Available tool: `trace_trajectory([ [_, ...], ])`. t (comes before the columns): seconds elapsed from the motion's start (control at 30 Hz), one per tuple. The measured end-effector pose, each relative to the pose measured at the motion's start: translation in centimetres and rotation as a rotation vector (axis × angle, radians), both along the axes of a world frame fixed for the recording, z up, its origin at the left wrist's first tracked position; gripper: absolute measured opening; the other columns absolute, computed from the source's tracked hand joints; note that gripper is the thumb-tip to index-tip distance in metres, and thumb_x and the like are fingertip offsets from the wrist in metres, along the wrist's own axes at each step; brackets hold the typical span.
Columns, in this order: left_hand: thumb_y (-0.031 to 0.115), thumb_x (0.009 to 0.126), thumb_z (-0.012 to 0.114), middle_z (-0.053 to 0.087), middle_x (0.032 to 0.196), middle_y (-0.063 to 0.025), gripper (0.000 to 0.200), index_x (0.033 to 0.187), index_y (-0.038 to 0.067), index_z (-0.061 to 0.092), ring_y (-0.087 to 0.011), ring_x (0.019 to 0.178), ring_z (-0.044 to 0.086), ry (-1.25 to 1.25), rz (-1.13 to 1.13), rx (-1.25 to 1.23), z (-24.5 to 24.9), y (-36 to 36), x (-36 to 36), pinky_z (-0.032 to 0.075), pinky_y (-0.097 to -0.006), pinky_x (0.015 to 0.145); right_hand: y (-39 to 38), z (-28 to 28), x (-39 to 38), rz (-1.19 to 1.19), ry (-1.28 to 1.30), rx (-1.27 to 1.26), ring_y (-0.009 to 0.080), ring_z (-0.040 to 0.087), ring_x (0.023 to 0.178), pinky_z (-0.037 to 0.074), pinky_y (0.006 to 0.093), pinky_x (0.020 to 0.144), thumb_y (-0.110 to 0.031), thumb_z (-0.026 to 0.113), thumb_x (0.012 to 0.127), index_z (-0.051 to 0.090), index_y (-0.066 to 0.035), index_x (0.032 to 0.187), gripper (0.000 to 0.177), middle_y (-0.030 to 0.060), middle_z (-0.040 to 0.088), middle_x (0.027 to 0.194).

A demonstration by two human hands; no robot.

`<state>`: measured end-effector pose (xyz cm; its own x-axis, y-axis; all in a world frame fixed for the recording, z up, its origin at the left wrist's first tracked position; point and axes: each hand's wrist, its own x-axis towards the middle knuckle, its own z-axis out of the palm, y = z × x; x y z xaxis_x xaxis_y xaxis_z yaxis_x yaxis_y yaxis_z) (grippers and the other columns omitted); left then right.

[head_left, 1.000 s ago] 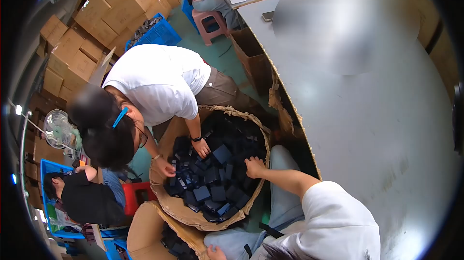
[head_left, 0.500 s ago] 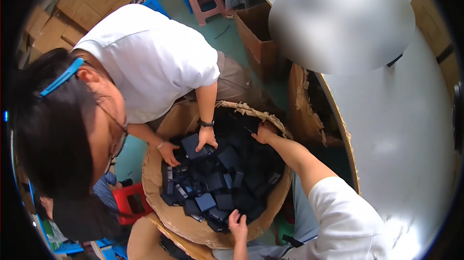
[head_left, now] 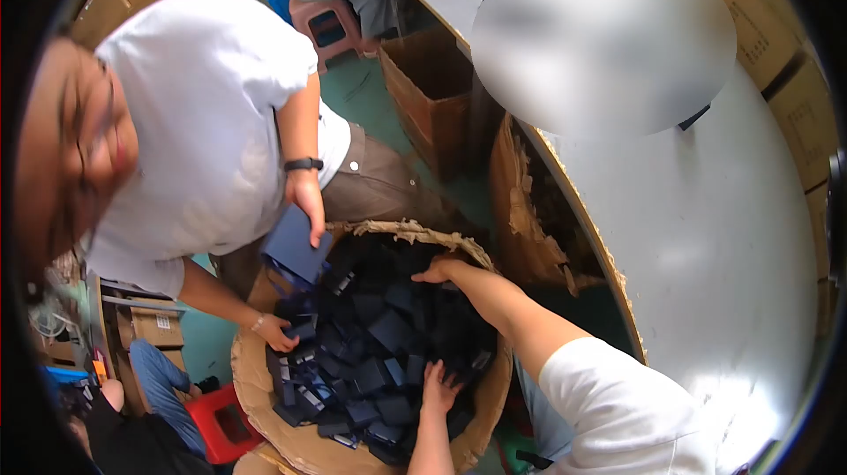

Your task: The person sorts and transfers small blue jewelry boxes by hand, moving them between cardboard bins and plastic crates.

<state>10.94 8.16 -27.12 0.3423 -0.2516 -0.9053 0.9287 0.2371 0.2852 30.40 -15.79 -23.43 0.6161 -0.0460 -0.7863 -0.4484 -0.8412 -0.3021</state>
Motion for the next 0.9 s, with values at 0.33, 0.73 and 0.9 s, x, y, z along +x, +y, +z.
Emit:
trace_trajectory([
  [0.33, 0.044, 0.073, 0.068, 0.005, 0.149, -0.0086, 0.093, 0.142, 0.03, 0.006, -0.0374, 0.133, 0.012, 0.028, 0.203, -0.129, 0.6, 0.3, -0.5, 0.02, -0.0599, 0.1, 2.1, -3.5, -1.8, -0.057, -0.228, -0.207, 0.0305, 0.047, 0.117, 0.038, 0.0355, 0.096, -0.065, 0.054, 0.07, 0.056, 0.006, 0.113, 0.083, 0.0211, 0.05, 0.125],
  [0.73, 0.059, 0.079, 0.052, 0.039, 0.136, -0.0107, 0.077, 0.135, 0.011, 0.034, -0.0314, 0.124, 0.036, 0.054, 0.339, -0.457, 2.4, 0.2, 0.3, 0.026, -0.0571, 0.101, 5.2, -13.5, -8.3, -0.168, 0.327, 0.447, 0.0237, 0.05, 0.112, 0.038, 0.0381, 0.095, -0.065, 0.05, 0.074, 0.057, -0.01, 0.12, 0.072, 0.0093, 0.054, 0.122],
  [0.9, 0.04, 0.079, 0.059, 0.045, 0.128, -0.0096, 0.059, 0.126, 0.009, 0.043, -0.0302, 0.117, 0.042, 0.053, 0.501, -0.304, 4.2, 2.1, -1.9, 0.033, -0.0532, 0.097, 8.9, -1.7, -10.1, -0.117, 0.211, 0.083, 0.0328, 0.037, 0.126, 0.025, 0.0433, 0.103, -0.073, 0.042, 0.068, 0.048, -0.004, 0.127, 0.091, 0.0181, 0.043, 0.133],
])
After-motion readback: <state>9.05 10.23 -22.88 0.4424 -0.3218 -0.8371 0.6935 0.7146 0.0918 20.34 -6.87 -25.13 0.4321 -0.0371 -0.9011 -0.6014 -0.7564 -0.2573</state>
